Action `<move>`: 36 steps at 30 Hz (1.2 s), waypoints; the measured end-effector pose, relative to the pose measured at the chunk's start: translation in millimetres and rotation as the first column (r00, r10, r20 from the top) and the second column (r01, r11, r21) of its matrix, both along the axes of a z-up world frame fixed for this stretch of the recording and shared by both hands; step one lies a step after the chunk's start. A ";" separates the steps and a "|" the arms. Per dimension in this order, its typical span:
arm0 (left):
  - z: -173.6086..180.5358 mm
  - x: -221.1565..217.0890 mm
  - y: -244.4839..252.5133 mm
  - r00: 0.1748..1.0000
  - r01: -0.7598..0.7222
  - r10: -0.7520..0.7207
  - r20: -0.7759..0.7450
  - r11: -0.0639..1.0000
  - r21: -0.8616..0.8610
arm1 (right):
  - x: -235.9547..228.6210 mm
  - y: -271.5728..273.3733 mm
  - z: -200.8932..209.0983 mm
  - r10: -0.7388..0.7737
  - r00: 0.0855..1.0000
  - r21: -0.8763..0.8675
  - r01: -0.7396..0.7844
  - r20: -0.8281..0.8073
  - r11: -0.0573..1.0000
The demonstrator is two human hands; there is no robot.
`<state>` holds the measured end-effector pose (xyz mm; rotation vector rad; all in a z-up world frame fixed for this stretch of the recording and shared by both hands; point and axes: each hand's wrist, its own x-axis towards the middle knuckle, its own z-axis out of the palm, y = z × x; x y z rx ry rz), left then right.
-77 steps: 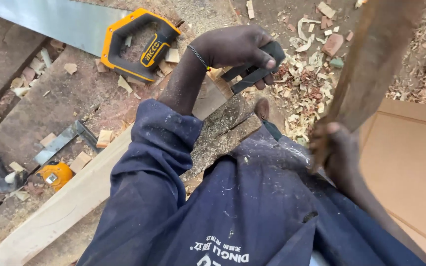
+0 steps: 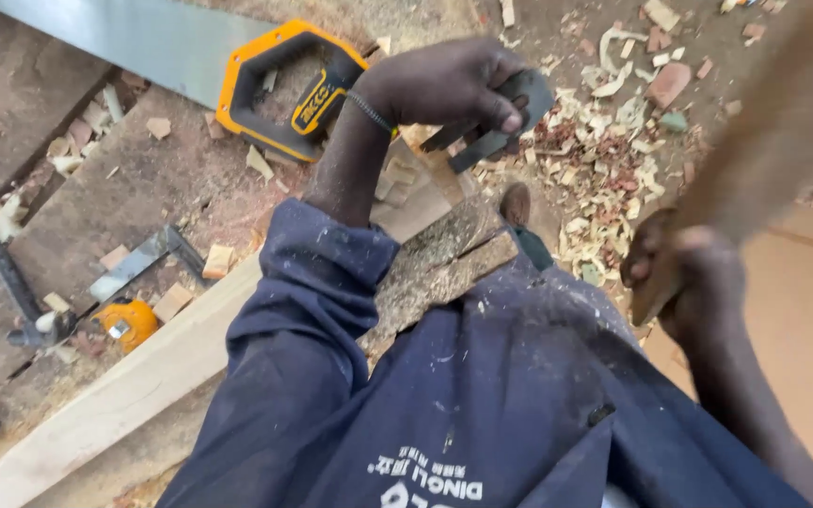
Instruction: Measuring and marking a wooden plank with a square and pencil, followed by sawing.
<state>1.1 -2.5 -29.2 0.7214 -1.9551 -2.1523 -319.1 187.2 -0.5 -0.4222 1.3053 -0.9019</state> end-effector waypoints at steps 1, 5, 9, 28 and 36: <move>2.8 0.8 9.8 1.000 -0.001 0.001 0.003 1.000 0.011 | -3.6 12.9 4.9 0.001 1.000 0.011 -0.001 0.003 1.000; 13.7 0.3 5.4 0.999 0.042 -0.038 -0.035 0.989 0.144 | -10.6 -4.1 37.5 0.510 0.806 0.024 -0.528 -0.299 0.849; 3.4 -1.4 3.8 0.999 0.037 -0.029 -0.045 0.984 0.174 | -14.8 -0.6 9.8 -0.035 0.999 -0.001 0.035 0.007 0.999; 35.6 22.8 29.5 0.992 -0.070 0.064 -0.107 0.996 -0.055 | 17.3 0.5 78.5 0.458 0.696 0.004 -0.548 -0.552 0.837; 4.0 106.1 93.1 -0.017 -0.762 0.870 -0.493 0.308 0.569 | 82.3 -39.5 76.2 0.362 0.491 -0.038 -0.631 -0.792 0.775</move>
